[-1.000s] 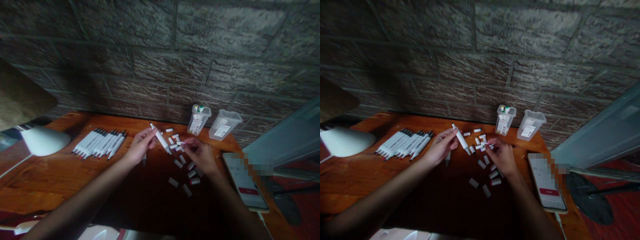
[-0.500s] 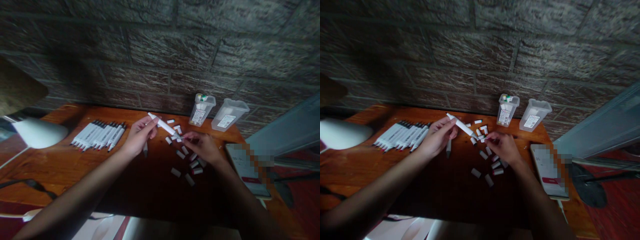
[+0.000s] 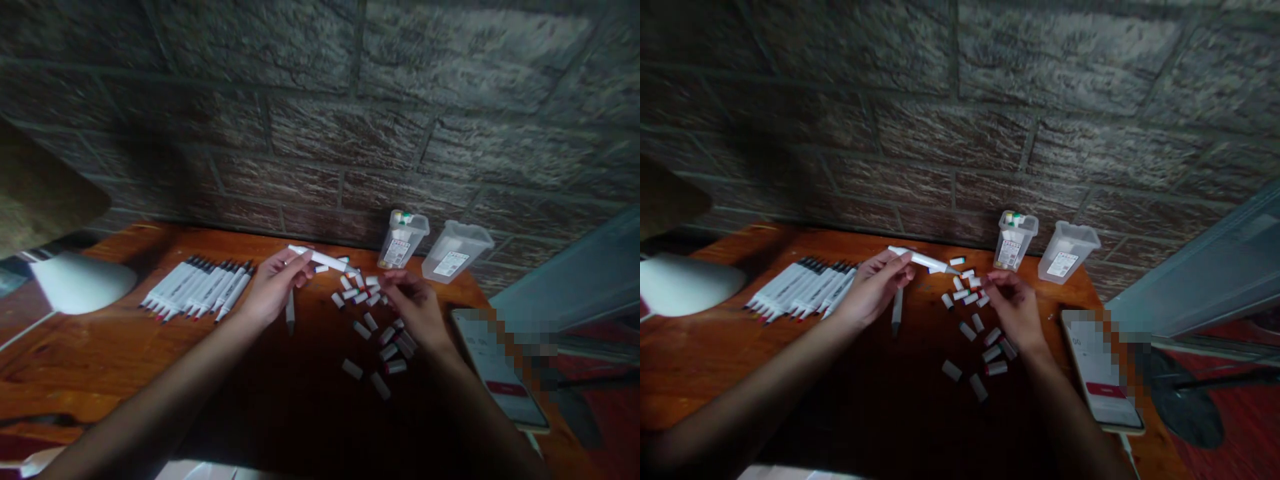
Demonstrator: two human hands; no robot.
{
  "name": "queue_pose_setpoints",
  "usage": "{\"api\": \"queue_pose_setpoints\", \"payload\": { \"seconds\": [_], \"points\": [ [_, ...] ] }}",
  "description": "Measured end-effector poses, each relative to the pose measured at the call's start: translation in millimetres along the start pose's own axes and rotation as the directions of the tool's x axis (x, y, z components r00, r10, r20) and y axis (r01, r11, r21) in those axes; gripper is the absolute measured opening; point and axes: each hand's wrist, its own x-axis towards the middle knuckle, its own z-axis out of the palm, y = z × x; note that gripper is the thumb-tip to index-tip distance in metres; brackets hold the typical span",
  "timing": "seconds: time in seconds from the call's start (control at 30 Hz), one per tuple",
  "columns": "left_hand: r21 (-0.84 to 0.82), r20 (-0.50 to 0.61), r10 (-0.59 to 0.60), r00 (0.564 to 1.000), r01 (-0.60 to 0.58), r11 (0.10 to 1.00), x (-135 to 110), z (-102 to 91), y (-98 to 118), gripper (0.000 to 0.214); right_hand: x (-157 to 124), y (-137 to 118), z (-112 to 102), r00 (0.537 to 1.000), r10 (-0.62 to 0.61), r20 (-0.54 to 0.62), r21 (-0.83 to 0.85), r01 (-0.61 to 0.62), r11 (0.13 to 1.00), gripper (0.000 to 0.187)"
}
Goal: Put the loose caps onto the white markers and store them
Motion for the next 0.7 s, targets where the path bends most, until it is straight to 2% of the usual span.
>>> {"api": "queue_pose_setpoints", "payload": {
  "seconds": [0.07,0.23,0.4,0.5,0.6,0.7],
  "points": [
    [-0.009,0.010,-0.007,1.000,0.007,1.000,0.0,-0.3,0.4,0.026,-0.3,1.0,1.9,0.997,0.039,-0.072,0.023,-0.038,0.999,0.029],
    [-0.028,0.017,-0.016,1.000,0.017,0.999,-2.1,1.7,-1.9,0.027,-3.7,2.5,9.1,0.996,0.069,-0.057,0.076,-0.065,0.995,0.032],
    [0.011,0.020,0.001,1.000,-0.002,1.000,-1.6,1.9,-8.9,0.028,-3.1,5.2,5.0,0.996,0.006,-0.092,0.013,-0.005,1.000,0.029],
    [0.019,-0.002,0.035,0.999,-0.035,0.999,-1.1,1.6,-11.0,0.030,-4.7,6.9,1.3,0.993,-0.106,0.054,-0.164,0.114,0.980,0.022],
    [0.045,-0.014,0.054,0.998,-0.054,0.998,-1.5,2.3,-9.3,0.032,-10.0,7.6,4.7,0.964,-0.132,0.233,-0.312,0.203,0.928,0.017],
    [0.049,-0.019,0.083,0.996,-0.082,0.995,-2.5,3.7,-6.1,0.034,-14.1,9.0,10.6,0.950,-0.137,0.280,-0.317,0.226,0.921,0.016]
  ]
}}
